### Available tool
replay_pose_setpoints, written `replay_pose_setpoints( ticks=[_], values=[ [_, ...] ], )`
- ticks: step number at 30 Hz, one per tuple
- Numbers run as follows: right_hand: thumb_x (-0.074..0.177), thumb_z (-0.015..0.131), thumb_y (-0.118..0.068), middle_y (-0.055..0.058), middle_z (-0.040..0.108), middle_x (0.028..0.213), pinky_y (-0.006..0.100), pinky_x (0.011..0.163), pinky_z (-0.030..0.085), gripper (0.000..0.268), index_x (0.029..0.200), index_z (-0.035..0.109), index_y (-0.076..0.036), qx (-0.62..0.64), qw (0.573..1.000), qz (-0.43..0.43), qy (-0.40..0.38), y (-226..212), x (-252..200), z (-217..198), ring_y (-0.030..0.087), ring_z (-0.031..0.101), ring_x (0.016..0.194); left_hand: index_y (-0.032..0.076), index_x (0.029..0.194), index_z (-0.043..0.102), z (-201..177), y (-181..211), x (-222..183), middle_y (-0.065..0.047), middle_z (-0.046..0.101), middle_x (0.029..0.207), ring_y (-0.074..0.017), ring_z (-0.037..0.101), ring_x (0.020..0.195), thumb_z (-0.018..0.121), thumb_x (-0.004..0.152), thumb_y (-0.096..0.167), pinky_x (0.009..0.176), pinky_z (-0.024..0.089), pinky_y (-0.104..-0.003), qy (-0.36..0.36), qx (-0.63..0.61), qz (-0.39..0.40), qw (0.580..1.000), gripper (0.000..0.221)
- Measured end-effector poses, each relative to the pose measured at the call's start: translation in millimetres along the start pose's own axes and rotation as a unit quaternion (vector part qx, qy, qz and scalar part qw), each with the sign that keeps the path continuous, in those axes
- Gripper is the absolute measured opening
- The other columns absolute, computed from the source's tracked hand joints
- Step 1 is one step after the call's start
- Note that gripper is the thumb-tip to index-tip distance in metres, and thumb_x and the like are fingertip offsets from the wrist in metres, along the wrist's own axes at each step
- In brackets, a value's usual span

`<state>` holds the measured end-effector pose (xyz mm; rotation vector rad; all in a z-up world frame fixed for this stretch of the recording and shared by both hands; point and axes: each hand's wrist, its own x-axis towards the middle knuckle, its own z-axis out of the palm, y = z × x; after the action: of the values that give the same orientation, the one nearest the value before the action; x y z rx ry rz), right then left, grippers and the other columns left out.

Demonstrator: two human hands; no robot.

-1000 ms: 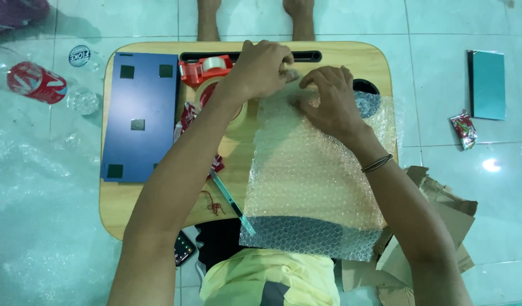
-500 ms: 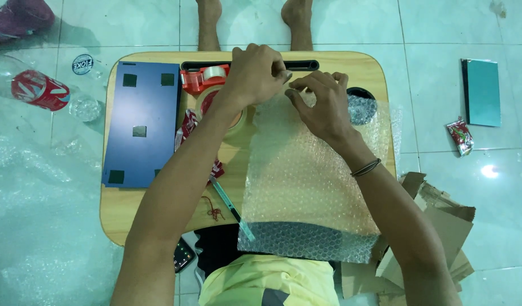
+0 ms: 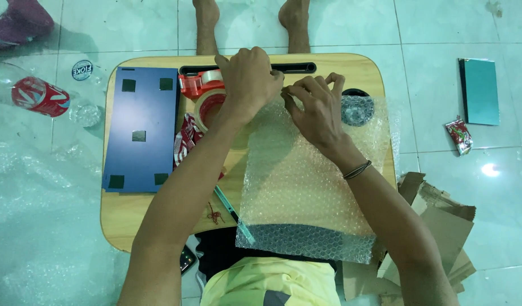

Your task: Cleaning a small mirror with a cloth and wrapping it in bubble wrap for protection

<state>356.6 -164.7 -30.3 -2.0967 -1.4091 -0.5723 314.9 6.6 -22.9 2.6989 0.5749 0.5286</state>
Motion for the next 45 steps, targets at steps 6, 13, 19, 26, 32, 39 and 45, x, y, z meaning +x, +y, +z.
replay_pose_setpoints(
  ticks=[6,13,19,26,32,39,45],
  values=[
    [0.090,0.088,-0.016,-0.001,0.061,0.090,0.044,0.090,0.034,0.011,0.095,0.079,-0.012,-0.066,0.997,-0.032,0.017,-4,0,1,0.016,0.050,0.078,0.004,0.075,0.070,2,-1,1,-0.010,0.068,0.068,-0.0273,0.058,0.050,0.079,0.075,0.028,0.085,0.038,-0.056,0.014,0.029,-0.009,0.999,0.025],
    [0.092,0.082,-0.007,-0.001,0.070,0.094,0.042,0.094,0.032,0.008,0.093,0.076,-0.011,0.053,0.998,0.034,0.000,4,-2,-5,0.015,0.052,0.077,0.008,0.097,0.075,-43,-24,15,-0.004,0.077,0.077,-0.0077,0.062,0.054,0.078,0.093,0.031,0.051,0.049,-0.023,-0.217,-0.257,0.010,0.942,0.023],
    [0.096,0.078,-0.008,-0.001,0.068,0.102,0.043,0.099,0.030,0.008,0.099,0.071,-0.009,0.116,0.990,0.069,-0.028,3,-6,-8,0.016,0.057,0.083,0.004,0.114,0.074,-52,-30,17,-0.003,0.075,0.086,-0.0081,0.063,0.066,0.067,0.094,0.004,0.061,0.053,-0.024,-0.213,-0.314,0.092,0.921,0.021],
    [0.097,0.076,-0.011,0.004,0.069,0.106,0.042,0.100,0.030,0.011,0.105,0.071,-0.007,0.159,0.980,0.104,-0.061,7,-11,-3,0.019,0.057,0.096,0.010,0.116,0.077,-36,-22,12,-0.004,0.078,0.098,-0.0141,0.069,0.081,0.077,0.081,0.002,0.073,0.055,-0.029,-0.279,-0.322,0.164,0.889,0.036],
    [0.096,0.076,-0.008,0.006,0.068,0.103,0.038,0.096,0.032,0.013,0.105,0.069,-0.002,0.194,0.972,0.120,-0.053,10,-12,-1,0.018,0.057,0.090,0.011,0.100,0.079,-32,-20,8,0.001,0.078,0.092,-0.0117,0.067,0.081,0.080,0.082,0.006,0.084,0.053,-0.030,-0.271,-0.352,0.171,0.880,0.019],
    [0.096,0.076,-0.007,0.004,0.068,0.100,0.036,0.094,0.034,0.013,0.105,0.068,-0.006,0.210,0.965,0.148,-0.050,7,-13,-3,0.016,0.054,0.088,0.007,0.089,0.078,-26,-18,5,0.001,0.072,0.077,-0.0082,0.057,0.067,0.083,0.085,0.009,0.066,0.048,-0.024,-0.248,-0.368,0.114,0.889,0.008],
    [0.096,0.075,-0.007,0.004,0.068,0.100,0.035,0.093,0.033,0.013,0.107,0.068,-0.006,0.201,0.967,0.149,-0.047,10,-15,1,0.016,0.053,0.085,0.005,0.090,0.076,-19,-20,3,0.000,0.071,0.077,-0.0097,0.054,0.064,0.080,0.089,0.009,0.063,0.049,-0.026,-0.231,-0.348,0.113,0.901,0.006]
  ],
)
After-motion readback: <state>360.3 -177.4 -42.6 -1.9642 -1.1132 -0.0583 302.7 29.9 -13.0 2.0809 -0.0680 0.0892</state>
